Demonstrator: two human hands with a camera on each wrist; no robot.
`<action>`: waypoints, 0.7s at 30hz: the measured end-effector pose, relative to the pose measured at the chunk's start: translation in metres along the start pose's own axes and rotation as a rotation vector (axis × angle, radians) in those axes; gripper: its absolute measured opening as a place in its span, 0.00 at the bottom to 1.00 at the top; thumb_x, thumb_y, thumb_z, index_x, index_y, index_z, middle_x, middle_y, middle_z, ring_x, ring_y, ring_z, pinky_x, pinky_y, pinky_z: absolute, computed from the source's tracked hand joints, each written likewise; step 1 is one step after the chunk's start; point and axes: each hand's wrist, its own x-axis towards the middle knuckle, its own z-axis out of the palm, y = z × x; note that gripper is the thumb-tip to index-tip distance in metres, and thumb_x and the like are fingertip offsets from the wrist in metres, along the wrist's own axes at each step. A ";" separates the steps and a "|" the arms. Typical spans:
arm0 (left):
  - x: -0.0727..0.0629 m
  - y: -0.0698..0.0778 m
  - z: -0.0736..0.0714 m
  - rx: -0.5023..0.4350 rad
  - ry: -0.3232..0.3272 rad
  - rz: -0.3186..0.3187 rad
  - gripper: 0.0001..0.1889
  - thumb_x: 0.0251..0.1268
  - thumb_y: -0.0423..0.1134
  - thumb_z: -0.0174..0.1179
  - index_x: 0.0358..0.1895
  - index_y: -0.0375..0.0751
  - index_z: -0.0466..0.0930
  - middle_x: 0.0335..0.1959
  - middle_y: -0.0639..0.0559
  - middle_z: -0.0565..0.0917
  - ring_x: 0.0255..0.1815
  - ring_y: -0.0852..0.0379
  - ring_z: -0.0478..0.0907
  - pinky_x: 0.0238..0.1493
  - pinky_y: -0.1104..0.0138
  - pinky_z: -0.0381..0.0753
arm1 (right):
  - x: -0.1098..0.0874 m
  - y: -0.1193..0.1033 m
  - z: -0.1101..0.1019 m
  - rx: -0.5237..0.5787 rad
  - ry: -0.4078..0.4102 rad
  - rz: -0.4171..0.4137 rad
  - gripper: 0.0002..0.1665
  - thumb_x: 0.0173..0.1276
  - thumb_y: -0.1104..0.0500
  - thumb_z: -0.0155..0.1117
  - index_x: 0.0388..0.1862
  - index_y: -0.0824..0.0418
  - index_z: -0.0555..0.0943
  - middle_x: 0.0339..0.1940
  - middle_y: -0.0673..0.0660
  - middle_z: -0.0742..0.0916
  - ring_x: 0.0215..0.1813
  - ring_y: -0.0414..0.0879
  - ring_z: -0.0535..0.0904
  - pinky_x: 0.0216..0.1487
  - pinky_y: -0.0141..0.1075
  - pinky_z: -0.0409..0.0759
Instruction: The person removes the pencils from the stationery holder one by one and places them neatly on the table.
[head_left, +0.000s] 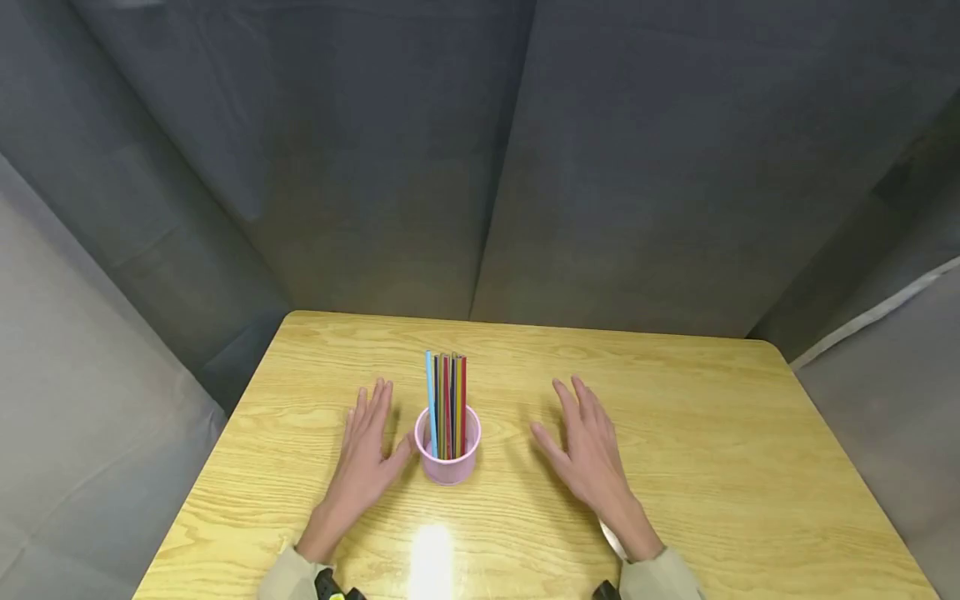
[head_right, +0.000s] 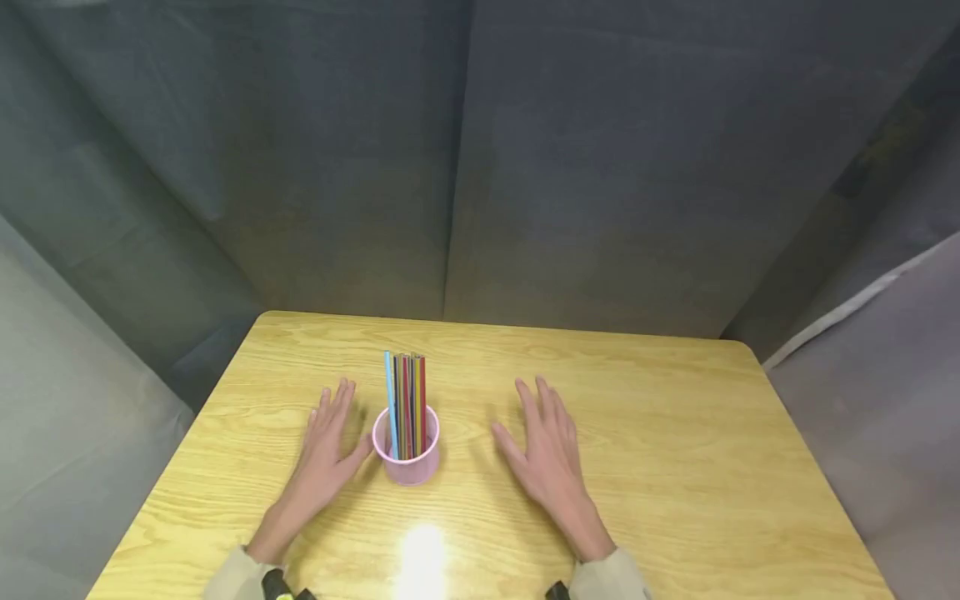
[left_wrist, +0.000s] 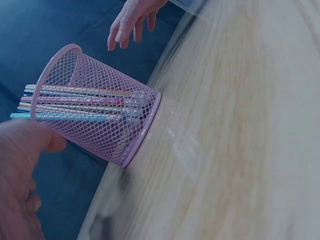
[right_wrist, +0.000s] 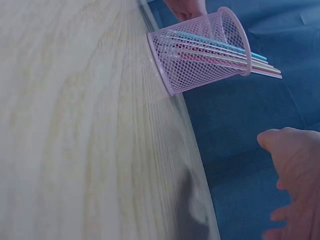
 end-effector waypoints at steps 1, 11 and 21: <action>0.000 0.000 0.000 -0.058 -0.006 -0.004 0.50 0.73 0.50 0.65 0.86 0.51 0.40 0.87 0.52 0.42 0.87 0.44 0.32 0.84 0.38 0.35 | 0.002 -0.001 0.000 0.012 0.000 -0.004 0.46 0.78 0.38 0.60 0.86 0.53 0.56 0.86 0.66 0.57 0.81 0.72 0.56 0.71 0.76 0.60; -0.004 0.002 0.001 -0.386 -0.172 -0.036 0.62 0.53 0.34 0.75 0.86 0.56 0.41 0.87 0.46 0.44 0.86 0.41 0.40 0.79 0.34 0.47 | 0.018 -0.012 -0.001 0.133 0.141 -0.119 0.35 0.77 0.50 0.65 0.76 0.62 0.70 0.77 0.66 0.72 0.71 0.65 0.73 0.61 0.66 0.79; 0.004 0.004 0.011 -0.502 -0.277 -0.031 0.62 0.46 0.48 0.85 0.84 0.61 0.52 0.84 0.54 0.57 0.84 0.44 0.52 0.81 0.38 0.50 | 0.027 -0.023 0.003 0.285 0.161 -0.202 0.26 0.75 0.58 0.67 0.69 0.65 0.77 0.69 0.63 0.81 0.58 0.58 0.82 0.54 0.55 0.85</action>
